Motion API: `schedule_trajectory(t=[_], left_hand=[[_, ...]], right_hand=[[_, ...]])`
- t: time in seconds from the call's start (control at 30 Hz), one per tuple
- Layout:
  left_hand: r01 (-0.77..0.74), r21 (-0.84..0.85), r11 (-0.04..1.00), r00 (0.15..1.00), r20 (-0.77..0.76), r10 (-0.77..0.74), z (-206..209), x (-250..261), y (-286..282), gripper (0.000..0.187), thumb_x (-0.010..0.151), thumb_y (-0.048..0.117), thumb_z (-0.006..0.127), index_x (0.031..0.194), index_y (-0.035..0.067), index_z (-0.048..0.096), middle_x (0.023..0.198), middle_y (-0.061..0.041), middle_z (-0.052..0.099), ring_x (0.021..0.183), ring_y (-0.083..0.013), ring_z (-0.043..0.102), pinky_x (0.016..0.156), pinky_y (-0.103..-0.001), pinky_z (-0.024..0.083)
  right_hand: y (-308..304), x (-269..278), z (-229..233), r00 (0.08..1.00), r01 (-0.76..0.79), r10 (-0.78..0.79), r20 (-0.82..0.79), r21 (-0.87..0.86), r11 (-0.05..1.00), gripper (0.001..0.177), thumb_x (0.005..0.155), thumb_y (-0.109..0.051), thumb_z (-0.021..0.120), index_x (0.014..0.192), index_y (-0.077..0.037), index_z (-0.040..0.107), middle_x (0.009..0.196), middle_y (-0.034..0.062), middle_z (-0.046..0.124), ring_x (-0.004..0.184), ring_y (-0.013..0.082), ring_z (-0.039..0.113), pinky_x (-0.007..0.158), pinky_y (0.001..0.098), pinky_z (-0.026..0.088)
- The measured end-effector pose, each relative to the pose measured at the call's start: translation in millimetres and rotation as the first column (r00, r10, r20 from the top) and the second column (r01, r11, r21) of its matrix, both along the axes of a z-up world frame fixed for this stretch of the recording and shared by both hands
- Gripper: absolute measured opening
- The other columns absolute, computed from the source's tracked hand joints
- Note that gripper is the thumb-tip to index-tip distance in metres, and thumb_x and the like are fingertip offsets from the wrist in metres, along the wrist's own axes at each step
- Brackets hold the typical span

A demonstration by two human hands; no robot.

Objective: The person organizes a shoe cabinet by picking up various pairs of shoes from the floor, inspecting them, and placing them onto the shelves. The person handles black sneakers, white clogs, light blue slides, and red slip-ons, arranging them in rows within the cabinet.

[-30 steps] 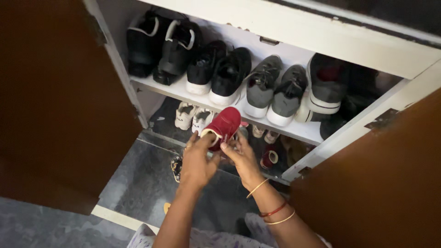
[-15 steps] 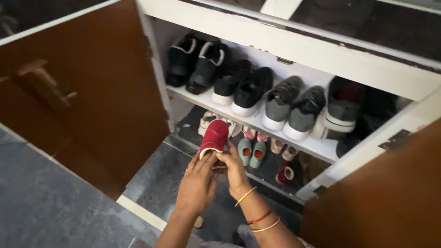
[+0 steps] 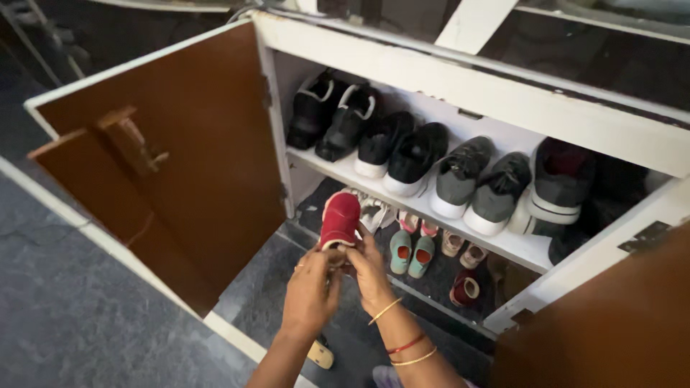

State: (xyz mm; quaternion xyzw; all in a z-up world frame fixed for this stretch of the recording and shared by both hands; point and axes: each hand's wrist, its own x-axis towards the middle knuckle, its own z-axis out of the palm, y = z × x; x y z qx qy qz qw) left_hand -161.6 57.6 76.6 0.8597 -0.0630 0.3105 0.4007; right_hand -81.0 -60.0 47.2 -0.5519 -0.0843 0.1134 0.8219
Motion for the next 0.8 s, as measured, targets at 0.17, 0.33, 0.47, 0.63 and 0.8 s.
schedule_trajectory(t=[0.17, 0.33, 0.47, 0.63, 0.8], left_hand=[[-0.004, -0.25, 0.968, 0.979, -0.199, -0.047, 18, 20, -8, 0.033, 0.085, 0.013, 0.075, 0.113, 0.008, 0.059, 0.117, -0.014, 0.065, 0.107, -0.0308, 0.069, 0.09, -0.039, 0.054], [0.176, -0.557, 0.812, 0.962, -0.077, -0.261, -4, 64, -1, 0.061, 0.082, 0.007, 0.079, 0.136, 0.005, 0.051, 0.126, -0.012, 0.068, 0.114, -0.02, 0.066, 0.095, -0.035, 0.051], [0.234, -0.795, 0.559, 0.87, -0.084, -0.485, -43, 87, 3, 0.068, 0.079, 0.006, 0.08, 0.138, 0.005, 0.047, 0.13, -0.01, 0.062, 0.107, -0.0173, 0.067, 0.087, -0.032, 0.057], [0.294, -0.8, 0.523, 0.832, -0.055, -0.553, -66, 118, -1, 0.071, 0.078, 0.003, 0.082, 0.138, 0.004, 0.046, 0.125, -0.012, 0.063, 0.105, -0.0208, 0.067, 0.086, -0.034, 0.058], [0.184, -0.861, 0.474, 0.759, -0.182, -0.625, -98, 146, -15, 0.066, 0.081, 0.016, 0.079, 0.138, 0.005, 0.048, 0.122, -0.012, 0.067, 0.102, -0.0169, 0.067, 0.082, -0.031, 0.056]], right_hand=[[-10, 11, -2, 0.982, 0.169, -0.173, 0.077, 0.055, 0.984, 0.07, 0.089, -0.006, 0.059, 0.156, -0.007, 0.04, 0.126, 0.0058, 0.064, 0.106, 0.015, 0.065, 0.088, 0.0293, 0.054], [-12, 16, -3, 0.974, 0.205, -0.21, 0.079, 0.072, 0.976, 0.073, 0.085, -0.002, 0.055, 0.155, -0.008, 0.038, 0.125, 0.003, 0.065, 0.105, 0.0128, 0.065, 0.088, 0.0277, 0.053], [-20, 32, -29, 0.956, 0.281, -0.273, 0.109, -0.074, 0.957, 0.069, 0.087, 0.0, 0.057, 0.156, -0.006, 0.045, 0.115, 0.0072, 0.064, 0.088, 0.0142, 0.057, 0.073, 0.0291, 0.046], [-30, 42, -36, 0.966, 0.256, -0.256, 0.024, -0.041, 0.966, 0.071, 0.086, -0.001, 0.06, 0.154, -0.011, 0.044, 0.112, 0.0056, 0.064, 0.086, 0.0142, 0.059, 0.07, 0.0282, 0.048], [-46, 42, -33, 0.953, 0.293, -0.302, -0.036, -0.155, 0.944, 0.067, 0.084, -0.012, 0.073, 0.145, -0.011, 0.048, 0.116, 0.0051, 0.069, 0.097, 0.0166, 0.071, 0.08, 0.0325, 0.061]])
